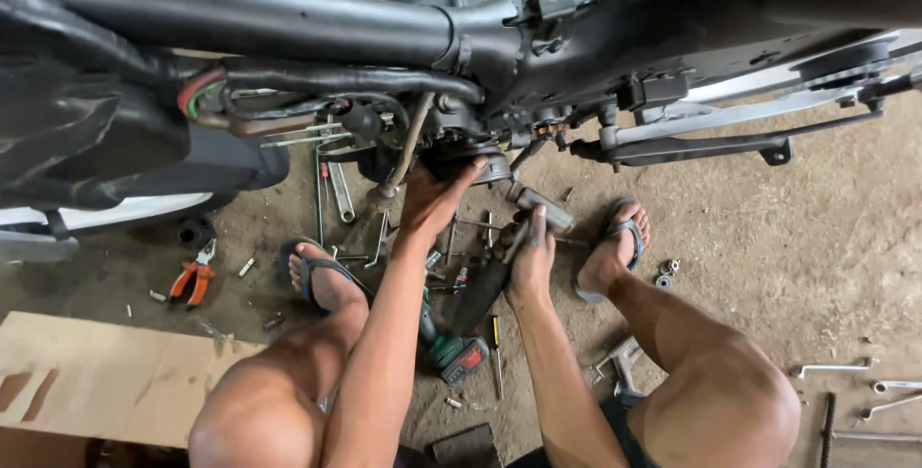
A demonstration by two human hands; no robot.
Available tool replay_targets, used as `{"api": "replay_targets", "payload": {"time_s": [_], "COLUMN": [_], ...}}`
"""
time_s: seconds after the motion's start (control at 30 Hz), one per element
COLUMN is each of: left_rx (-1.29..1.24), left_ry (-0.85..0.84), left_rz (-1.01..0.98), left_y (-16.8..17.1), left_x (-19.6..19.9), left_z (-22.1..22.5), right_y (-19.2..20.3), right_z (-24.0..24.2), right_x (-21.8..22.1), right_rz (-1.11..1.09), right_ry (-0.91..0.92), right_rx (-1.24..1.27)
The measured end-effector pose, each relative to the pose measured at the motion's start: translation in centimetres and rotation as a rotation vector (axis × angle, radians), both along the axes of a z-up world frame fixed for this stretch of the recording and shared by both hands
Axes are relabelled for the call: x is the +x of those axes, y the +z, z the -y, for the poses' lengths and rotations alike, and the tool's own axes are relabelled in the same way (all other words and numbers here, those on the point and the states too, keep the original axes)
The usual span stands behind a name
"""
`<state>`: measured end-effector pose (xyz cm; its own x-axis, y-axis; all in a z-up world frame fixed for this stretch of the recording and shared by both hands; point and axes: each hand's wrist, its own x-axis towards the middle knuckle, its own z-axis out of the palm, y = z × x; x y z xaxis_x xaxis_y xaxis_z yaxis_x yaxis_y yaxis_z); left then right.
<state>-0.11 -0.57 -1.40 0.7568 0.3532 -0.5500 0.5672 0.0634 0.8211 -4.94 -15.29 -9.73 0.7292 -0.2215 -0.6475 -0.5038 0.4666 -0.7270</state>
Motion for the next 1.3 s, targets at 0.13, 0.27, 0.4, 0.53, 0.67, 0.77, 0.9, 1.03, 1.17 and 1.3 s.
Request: {"api": "replay_targets", "payload": {"time_s": [0.13, 0.27, 0.4, 0.53, 0.67, 0.77, 0.9, 1.03, 1.17, 1.3], "left_rx": [-0.356, -0.787, -0.710, -0.695, -0.541, -0.471, -0.611, -0.536, -0.633, -0.595], "left_ry": [0.168, 0.433, 0.463, 0.442, 0.362, 0.289, 0.401, 0.389, 0.462, 0.391], "left_rz": [-0.019, 0.205, 0.261, 0.271, 0.170, 0.175, 0.225, 0.162, 0.193, 0.201], "left_y": [-4.4, -10.5, -15.0, -16.6, -17.0, -19.6, -12.2, -13.3, -16.3, -14.9], "left_x": [-1.7, -2.1, -1.1, -1.7, -1.8, -2.1, -1.7, -1.8, -1.8, -2.0], "left_z": [-0.5, 0.3, 0.5, 0.9, 0.7, -0.3, 0.7, 0.6, 1.1, 0.9], "right_y": [3.0, -0.9, -0.2, -3.8, -4.6, 0.3, -5.3, 1.4, -2.0, -0.8], "right_z": [0.1, 0.6, 0.1, 1.0, -1.3, -2.4, -1.4, -2.6, -0.9, -3.4], "right_x": [-0.8, -1.0, -0.8, -2.2, -0.7, -1.3, -3.3, -0.5, -2.8, -1.8], "right_rz": [0.262, 0.700, 0.881, 0.813, 0.746, 0.816, 0.450, 0.550, 0.938, 0.895], "right_ry": [0.118, 0.362, 0.448, 0.460, 0.491, 0.450, 0.604, 0.534, 0.155, 0.103], "right_rx": [-0.421, -0.885, -1.034, -0.963, -1.289, -1.042, -1.362, -0.998, -0.839, -0.947]}}
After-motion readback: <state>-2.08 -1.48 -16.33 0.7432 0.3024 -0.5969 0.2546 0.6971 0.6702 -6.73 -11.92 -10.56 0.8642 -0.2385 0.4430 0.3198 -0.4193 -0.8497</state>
